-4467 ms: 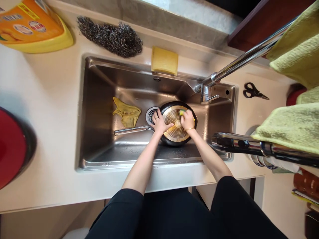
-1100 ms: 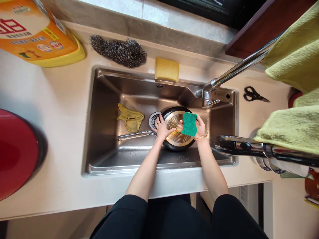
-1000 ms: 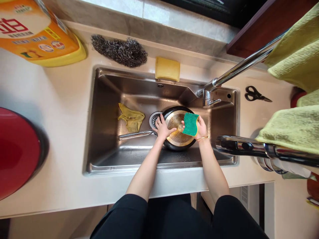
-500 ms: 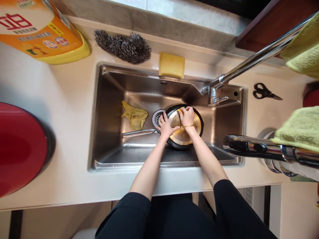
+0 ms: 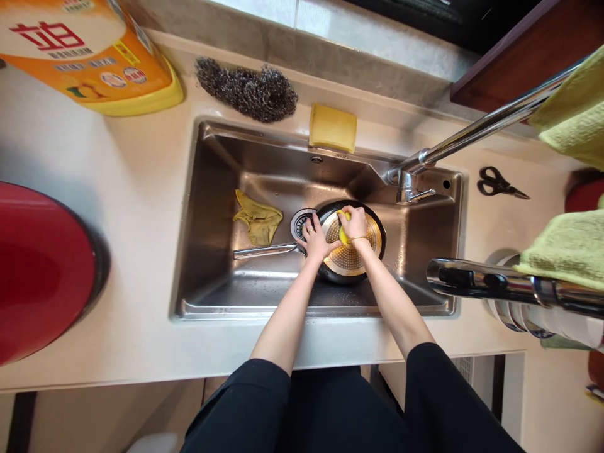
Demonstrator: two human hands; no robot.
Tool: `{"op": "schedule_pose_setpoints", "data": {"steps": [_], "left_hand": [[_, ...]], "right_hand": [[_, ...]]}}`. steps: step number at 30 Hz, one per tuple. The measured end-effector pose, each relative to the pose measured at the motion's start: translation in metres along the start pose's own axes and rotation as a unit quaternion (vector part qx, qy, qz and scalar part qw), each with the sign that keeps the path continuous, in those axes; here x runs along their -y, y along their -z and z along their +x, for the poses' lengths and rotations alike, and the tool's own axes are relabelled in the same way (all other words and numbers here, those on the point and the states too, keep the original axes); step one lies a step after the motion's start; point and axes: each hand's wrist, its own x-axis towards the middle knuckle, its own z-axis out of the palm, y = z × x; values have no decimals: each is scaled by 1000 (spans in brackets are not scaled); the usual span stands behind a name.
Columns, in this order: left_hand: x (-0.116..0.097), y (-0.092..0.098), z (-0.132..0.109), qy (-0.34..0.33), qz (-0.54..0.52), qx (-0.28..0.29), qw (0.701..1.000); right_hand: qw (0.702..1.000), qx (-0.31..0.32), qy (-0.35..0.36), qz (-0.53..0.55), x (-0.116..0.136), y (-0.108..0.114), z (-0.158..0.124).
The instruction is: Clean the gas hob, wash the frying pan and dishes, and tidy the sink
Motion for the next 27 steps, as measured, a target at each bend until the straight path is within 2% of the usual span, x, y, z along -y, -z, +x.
{"op": "schedule_pose_setpoints", "data": {"steps": [5, 8, 11, 13, 16, 20, 24, 27], "left_hand": [[0, 0, 0, -5, 1, -6, 1000], [-1, 1, 0, -1, 4, -1, 1000], [-1, 1, 0, -2, 5, -1, 1000], [-1, 1, -1, -2, 4, -5, 1000], [0, 0, -1, -3, 1, -8, 1000], [0, 0, -1, -6, -4, -9, 1000], [0, -1, 1, -6, 2, -7, 1000], [1, -1, 1, -8, 1, -8, 1000]], "right_hand": [[1000, -22, 3, 1, -1, -2, -1], [1000, -6, 27, 3, 2, -5, -1], [1000, -26, -7, -14, 4, -5, -2], [999, -29, 7, -15, 5, -3, -2], [999, -4, 48, -19, 2, 4, 2], [999, 10, 8, -45, -1, 13, 15], [995, 70, 40, -58, 5, 14, 24], [992, 90, 54, -72, 0, 18, 29]]}}
